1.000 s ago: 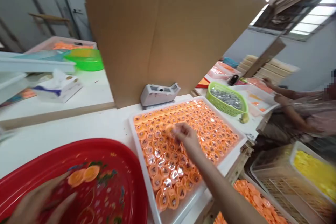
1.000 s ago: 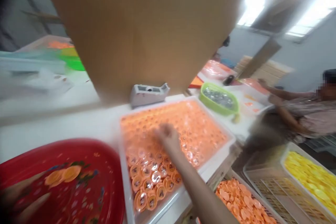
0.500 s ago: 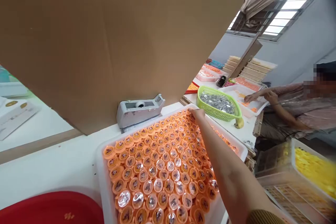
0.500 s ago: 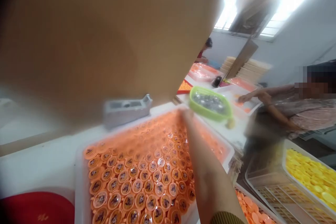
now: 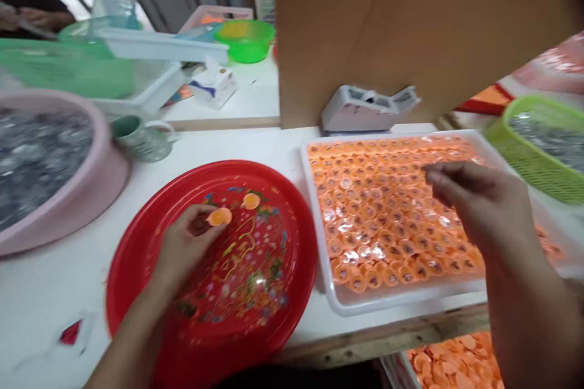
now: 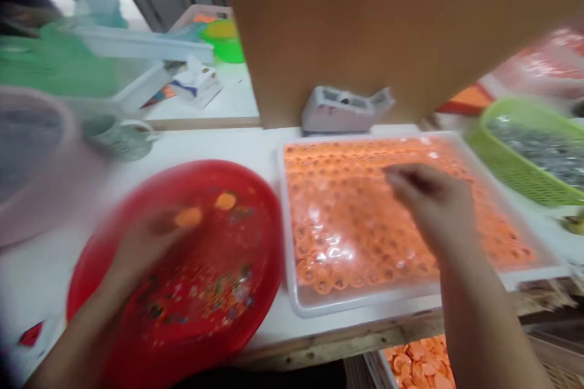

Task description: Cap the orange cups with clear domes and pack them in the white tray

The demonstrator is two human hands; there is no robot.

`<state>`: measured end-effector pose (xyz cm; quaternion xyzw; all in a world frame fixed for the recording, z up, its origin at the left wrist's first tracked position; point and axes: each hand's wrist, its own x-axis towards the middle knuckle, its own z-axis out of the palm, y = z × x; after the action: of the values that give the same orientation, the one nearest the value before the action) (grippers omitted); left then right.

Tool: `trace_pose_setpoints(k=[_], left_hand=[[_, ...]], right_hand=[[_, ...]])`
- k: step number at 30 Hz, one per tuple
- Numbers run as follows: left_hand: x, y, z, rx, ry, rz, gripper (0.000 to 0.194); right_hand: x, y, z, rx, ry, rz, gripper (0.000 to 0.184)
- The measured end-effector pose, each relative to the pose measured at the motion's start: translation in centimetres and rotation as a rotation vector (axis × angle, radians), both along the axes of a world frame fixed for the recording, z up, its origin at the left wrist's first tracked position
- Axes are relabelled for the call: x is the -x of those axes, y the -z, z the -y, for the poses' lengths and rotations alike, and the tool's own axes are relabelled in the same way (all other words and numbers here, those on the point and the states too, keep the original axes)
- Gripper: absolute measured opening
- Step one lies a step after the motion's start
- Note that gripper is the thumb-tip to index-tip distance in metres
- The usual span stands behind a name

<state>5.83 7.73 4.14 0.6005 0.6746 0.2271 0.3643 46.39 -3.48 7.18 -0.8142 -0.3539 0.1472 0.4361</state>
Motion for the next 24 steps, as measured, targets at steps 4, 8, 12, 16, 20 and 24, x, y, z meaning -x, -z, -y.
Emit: trace_pose_setpoints(k=[4,8,12,16,20,24], left_hand=[[0.9,0.0,3.5,0.122,0.034,0.188,0.034],[2.2,1.1,6.6,0.141,0.084,0.389,0.022],[3.5,2.2,8.4,0.226,0.096,0.532,0.02],[4.3,2.9,9.2,0.279,0.107,0.632,0.025],[4.6,3.0,9.6,0.278,0.167,0.658,0.029],[4.7,2.6,9.8,0.278,0.176,0.67,0.031]], right_hand=[[13.6,1.5,5.0,0.048,-0.935,-0.031,0.021],[22.2,5.4,5.3,0.173,-1.05,0.107,0.036],[24.7,7.8,3.7,0.311,-0.834,0.334,0.027],[25.3,8.0,2.8,0.426,-0.812,0.46,0.023],[25.5,8.4,2.4,0.369,-0.8,0.302,0.02],[25.7,8.1,2.4,0.211,-0.677,-0.415,0.012]])
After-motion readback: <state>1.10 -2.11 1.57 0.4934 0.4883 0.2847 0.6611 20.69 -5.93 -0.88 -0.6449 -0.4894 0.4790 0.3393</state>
